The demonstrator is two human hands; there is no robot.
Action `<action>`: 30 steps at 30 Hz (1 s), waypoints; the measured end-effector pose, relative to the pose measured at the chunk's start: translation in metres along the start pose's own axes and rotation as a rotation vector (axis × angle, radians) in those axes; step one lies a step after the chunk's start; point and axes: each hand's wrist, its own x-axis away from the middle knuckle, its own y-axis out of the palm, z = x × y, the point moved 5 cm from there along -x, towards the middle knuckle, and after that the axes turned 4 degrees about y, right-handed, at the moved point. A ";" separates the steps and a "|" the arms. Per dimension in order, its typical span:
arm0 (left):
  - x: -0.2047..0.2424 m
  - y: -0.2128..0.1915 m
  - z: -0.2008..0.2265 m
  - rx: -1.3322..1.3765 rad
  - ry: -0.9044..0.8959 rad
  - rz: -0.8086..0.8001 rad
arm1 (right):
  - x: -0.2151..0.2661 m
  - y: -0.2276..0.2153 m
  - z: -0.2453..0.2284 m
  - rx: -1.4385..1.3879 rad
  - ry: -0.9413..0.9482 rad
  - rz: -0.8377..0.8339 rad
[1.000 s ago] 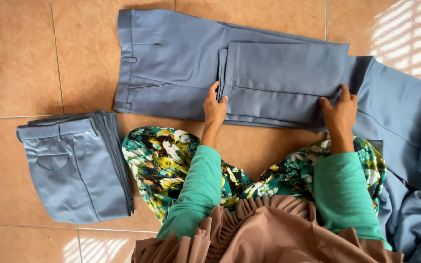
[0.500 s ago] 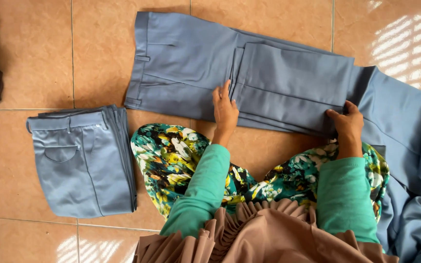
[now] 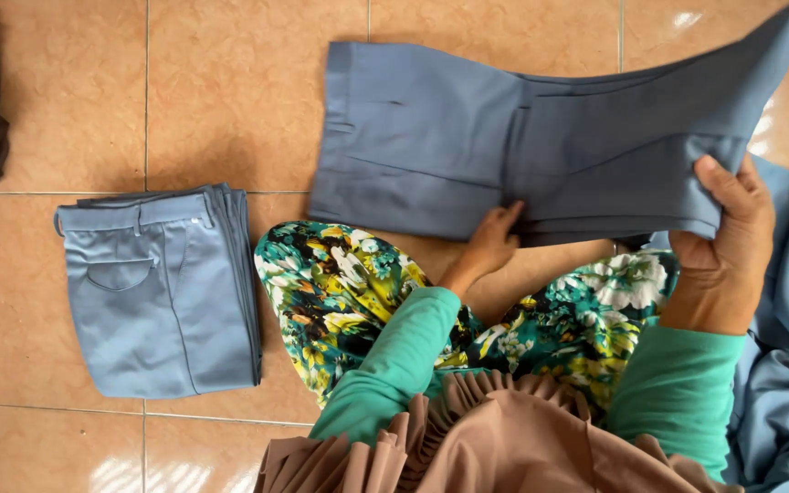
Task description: Folding and stacking blue trousers on a tiled floor
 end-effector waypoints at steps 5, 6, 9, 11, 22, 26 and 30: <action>0.002 -0.059 0.068 0.831 -0.382 -0.077 | 0.020 0.087 0.006 0.213 -0.040 -0.052; 0.000 -0.071 0.053 1.056 -0.345 0.074 | 0.018 0.102 0.019 0.278 -0.006 -0.078; 0.008 -0.148 -0.005 1.289 -0.410 0.283 | 0.018 0.150 0.096 0.140 -0.026 -0.582; 0.034 -0.213 0.050 1.214 -0.545 0.423 | 0.017 0.160 0.122 0.268 -0.017 -0.627; 0.089 -0.261 -0.094 -0.013 -0.676 0.692 | -0.020 0.045 0.245 1.475 -0.388 -0.307; 0.081 -0.253 -0.082 -0.176 -0.716 0.516 | 0.004 0.049 0.246 1.650 -0.232 -0.411; 0.066 -0.237 -0.123 -0.329 -0.795 0.400 | 0.006 0.046 0.232 1.706 -0.130 -0.475</action>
